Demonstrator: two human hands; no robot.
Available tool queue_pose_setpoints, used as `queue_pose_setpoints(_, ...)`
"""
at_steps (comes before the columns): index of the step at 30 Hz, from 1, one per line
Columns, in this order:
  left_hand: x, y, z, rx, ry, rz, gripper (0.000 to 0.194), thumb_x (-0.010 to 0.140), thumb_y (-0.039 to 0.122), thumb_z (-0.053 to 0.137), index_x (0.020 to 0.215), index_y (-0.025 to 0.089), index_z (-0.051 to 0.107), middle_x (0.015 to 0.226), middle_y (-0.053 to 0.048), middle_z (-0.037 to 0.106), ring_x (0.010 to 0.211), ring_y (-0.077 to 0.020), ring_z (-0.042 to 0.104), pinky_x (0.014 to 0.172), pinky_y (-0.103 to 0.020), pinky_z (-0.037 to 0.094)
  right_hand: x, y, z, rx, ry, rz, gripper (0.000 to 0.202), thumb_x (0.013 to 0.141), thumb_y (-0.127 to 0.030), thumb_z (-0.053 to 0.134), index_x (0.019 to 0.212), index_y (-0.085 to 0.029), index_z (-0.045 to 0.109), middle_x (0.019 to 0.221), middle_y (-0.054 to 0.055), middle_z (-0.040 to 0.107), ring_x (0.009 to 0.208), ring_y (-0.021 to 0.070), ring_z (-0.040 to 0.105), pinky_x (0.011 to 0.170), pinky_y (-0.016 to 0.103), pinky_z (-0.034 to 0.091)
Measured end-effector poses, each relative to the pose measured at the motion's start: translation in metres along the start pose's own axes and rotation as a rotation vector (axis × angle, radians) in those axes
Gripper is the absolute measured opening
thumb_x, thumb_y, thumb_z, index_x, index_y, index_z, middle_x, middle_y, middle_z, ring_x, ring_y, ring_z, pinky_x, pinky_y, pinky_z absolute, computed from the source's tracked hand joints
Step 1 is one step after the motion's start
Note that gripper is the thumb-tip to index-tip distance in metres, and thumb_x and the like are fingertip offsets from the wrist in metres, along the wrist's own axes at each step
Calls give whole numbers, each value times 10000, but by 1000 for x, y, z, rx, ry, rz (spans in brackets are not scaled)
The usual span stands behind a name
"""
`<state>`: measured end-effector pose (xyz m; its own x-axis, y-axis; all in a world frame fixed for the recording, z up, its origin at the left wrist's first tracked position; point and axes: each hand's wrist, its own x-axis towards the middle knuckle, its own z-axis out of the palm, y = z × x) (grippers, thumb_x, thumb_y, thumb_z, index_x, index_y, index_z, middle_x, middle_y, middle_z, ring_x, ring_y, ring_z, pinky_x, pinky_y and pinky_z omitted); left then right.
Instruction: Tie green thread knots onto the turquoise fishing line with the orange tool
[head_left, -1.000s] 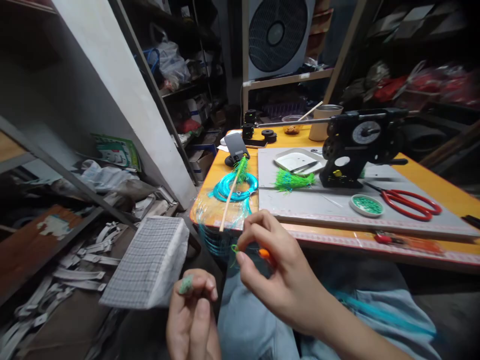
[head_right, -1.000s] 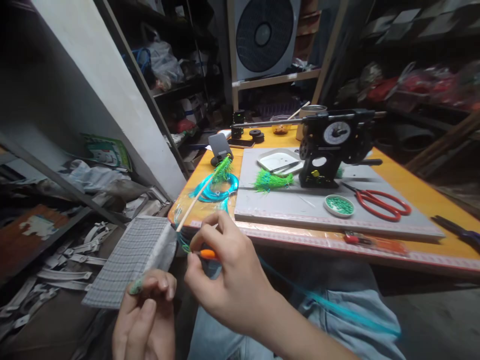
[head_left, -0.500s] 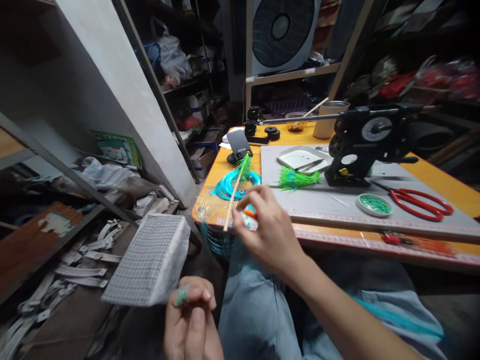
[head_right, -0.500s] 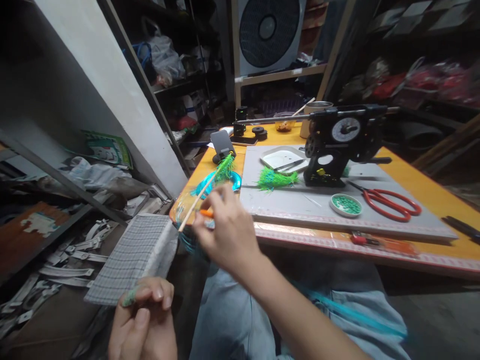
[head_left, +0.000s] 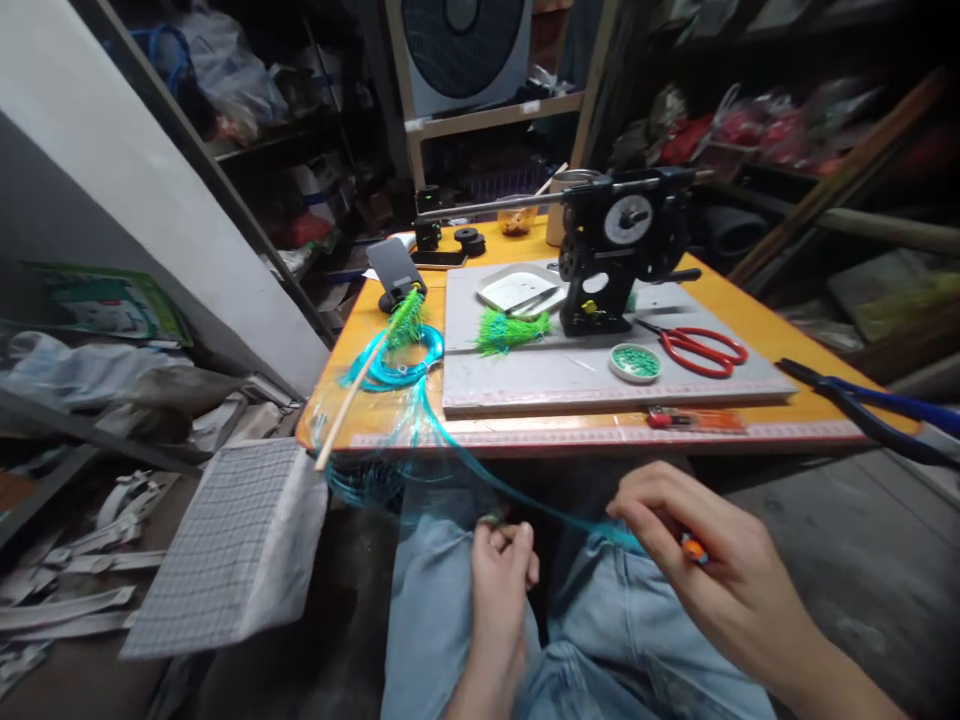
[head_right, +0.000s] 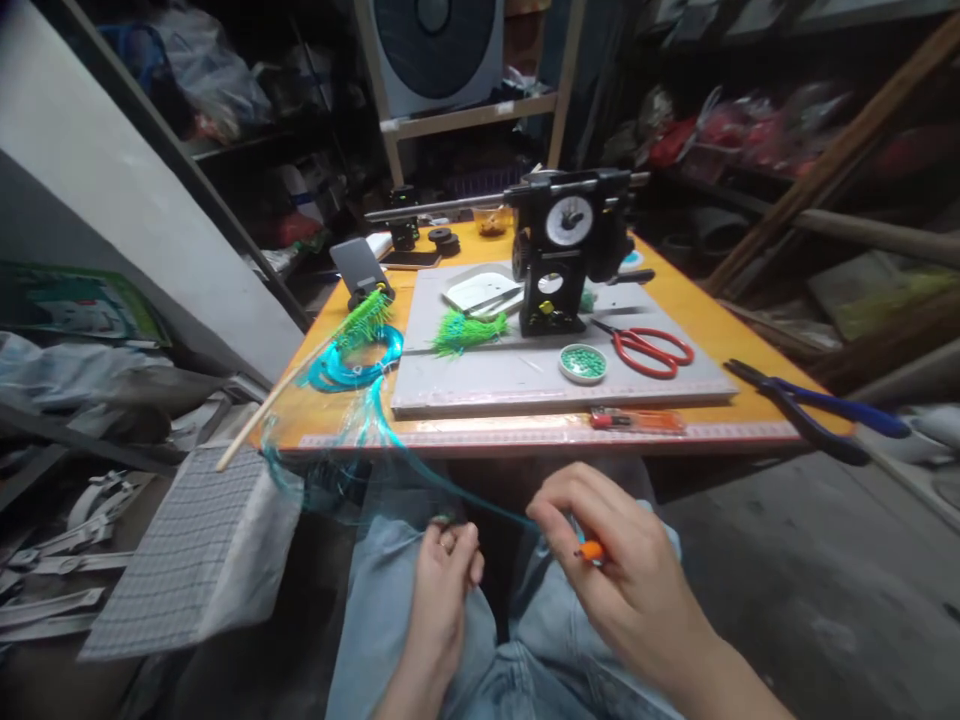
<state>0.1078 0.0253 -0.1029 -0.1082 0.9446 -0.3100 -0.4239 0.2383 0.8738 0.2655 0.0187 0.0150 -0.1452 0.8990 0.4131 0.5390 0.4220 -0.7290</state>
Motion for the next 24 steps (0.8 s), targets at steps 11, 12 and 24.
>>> queue_pose_setpoints(11, 17, 17, 13, -164, 209, 92, 388, 644, 376, 834, 708, 136, 536, 531, 111, 438, 393, 2, 332, 398, -130, 261, -28, 22, -2, 95, -37, 138, 159, 965, -189, 456, 825, -216, 527, 802, 14, 537, 736, 166, 536, 648, 293, 404)
queue_pose_setpoints(12, 16, 18, 12, -164, 212, 87, 380, 646, 363, 836, 687, 136, 534, 510, 112, 428, 393, -2, 332, 399, -129, 263, -28, 22, 0, 108, -39, 136, 163, 964, -187, 455, 822, -215, 529, 799, 15, 540, 732, 166, 539, 646, 293, 407)
queue_pose_setpoints(24, -12, 40, 3, -158, 135, 6, 339, 708, 333, 804, 649, 150, 526, 473, 87, 436, 420, -36, 348, 415, -142, 311, -24, 17, 75, 285, -194, 99, 304, 916, -95, 463, 1175, -247, 508, 1118, 49, 635, 1021, 172, 614, 869, 278, 482)
